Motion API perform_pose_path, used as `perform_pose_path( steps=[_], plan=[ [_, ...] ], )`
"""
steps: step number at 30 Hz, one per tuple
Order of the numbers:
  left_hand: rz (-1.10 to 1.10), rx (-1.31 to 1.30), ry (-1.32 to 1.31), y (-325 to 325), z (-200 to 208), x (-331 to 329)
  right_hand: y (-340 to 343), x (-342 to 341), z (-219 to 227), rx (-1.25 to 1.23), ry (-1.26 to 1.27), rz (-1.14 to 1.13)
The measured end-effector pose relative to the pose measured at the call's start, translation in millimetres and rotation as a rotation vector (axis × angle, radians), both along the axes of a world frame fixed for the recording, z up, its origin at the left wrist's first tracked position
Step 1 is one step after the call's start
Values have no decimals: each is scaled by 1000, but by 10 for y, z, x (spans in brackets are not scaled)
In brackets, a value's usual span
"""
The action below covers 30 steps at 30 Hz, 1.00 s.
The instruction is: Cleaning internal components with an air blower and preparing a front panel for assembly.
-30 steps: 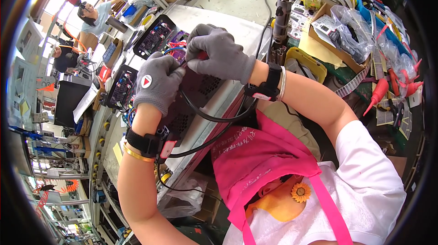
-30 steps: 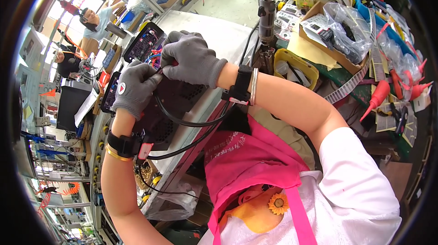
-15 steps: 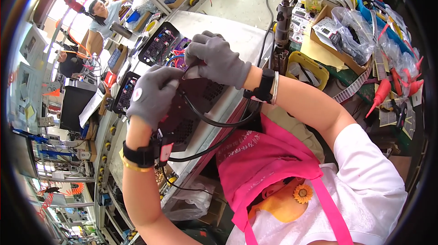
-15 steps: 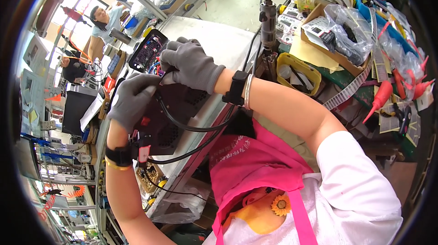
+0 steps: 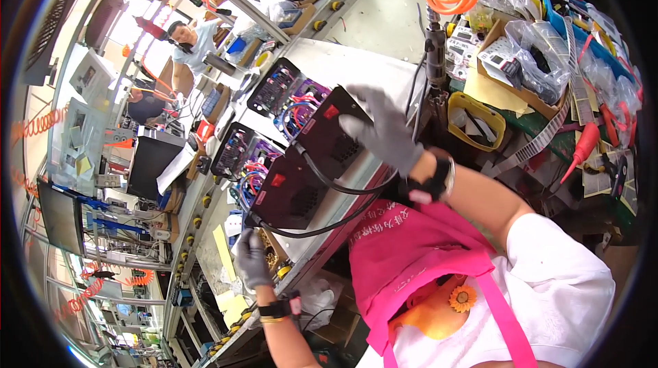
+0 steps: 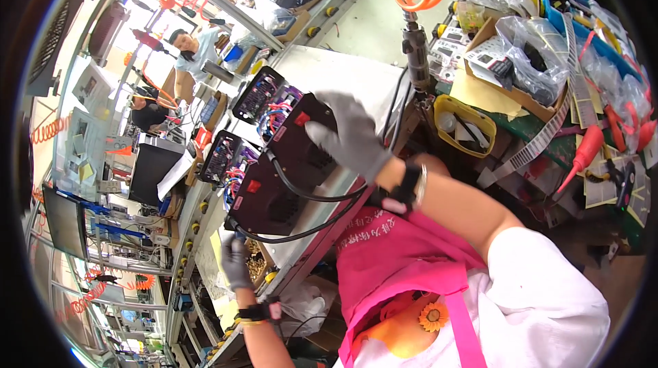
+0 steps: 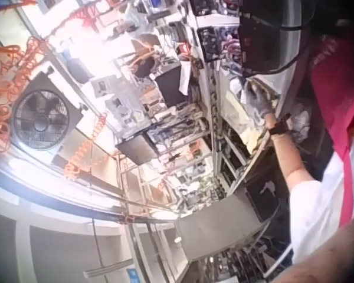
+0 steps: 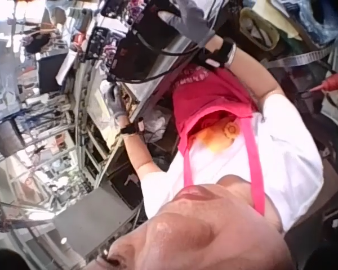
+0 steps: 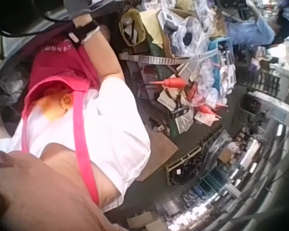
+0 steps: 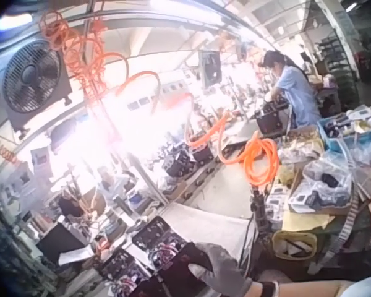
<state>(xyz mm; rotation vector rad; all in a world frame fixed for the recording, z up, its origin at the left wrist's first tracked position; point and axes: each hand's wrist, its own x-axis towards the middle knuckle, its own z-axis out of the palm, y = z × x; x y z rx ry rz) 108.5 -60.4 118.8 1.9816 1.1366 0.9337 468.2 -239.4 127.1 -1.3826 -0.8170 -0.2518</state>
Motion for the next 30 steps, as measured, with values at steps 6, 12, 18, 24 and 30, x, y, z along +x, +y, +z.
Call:
perform_pose_path(
  steps=[6, 12, 18, 24, 30],
  plan=[
    [-188, -114, 71, -58, -484, 307, 36, -408, 37, -184, 419, 279],
    [-356, 349, 492, -2, -427, 471, 746, 565, -150, 48, 573, 536],
    [-511, 267, 564, -858, -386, 1723, 994, 1990, 66, -465, 557, 789],
    [-888, -436, 491, -130, 220, 1106, 240, 1919, 640, -135, -125, 35],
    [-59, -447, -280, 1055, 14, 332, -204, -216, 883, -598, -717, 375]
  ],
)
